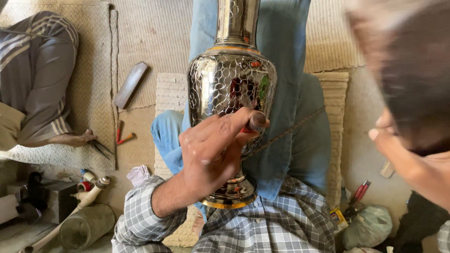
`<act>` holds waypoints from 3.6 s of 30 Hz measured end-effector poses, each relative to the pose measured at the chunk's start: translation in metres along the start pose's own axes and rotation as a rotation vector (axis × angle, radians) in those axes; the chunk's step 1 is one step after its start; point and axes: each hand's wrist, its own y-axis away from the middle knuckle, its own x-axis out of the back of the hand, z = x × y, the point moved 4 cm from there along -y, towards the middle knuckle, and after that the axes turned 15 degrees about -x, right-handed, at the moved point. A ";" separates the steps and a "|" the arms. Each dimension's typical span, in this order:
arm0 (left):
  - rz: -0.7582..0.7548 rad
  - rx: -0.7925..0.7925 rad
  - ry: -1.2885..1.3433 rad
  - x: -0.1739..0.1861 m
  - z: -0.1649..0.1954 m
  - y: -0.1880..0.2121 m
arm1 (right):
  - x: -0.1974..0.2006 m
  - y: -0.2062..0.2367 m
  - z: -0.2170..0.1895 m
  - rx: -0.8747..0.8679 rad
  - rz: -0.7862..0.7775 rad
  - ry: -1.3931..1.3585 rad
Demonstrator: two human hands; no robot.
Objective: The person sits on the floor with a brass vase held on their lap and embosses decorative patterns into its surface. They hold a steel punch against the metal with one hand and repeatedly strike it with a wooden mallet held in the other hand, repositioning the punch to work new spots on the vase body.
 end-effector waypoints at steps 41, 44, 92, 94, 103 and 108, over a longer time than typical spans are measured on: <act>0.081 0.002 0.067 -0.009 -0.004 -0.002 | 0.027 0.015 -0.076 0.521 0.080 0.336; -0.014 -0.005 0.054 -0.008 -0.006 -0.014 | 0.025 0.011 -0.058 0.444 0.080 0.442; -0.902 -0.383 0.680 -0.036 -0.024 -0.089 | -0.112 0.085 0.028 0.384 0.802 0.052; -0.946 -0.398 0.703 -0.041 -0.025 -0.087 | -0.114 0.079 0.040 0.324 0.661 -0.498; -1.246 -0.432 0.885 -0.065 -0.027 -0.077 | -0.134 0.078 0.060 0.519 0.669 -0.143; -1.169 -0.395 0.817 -0.069 -0.033 -0.091 | -0.143 0.065 0.081 0.418 0.631 -0.402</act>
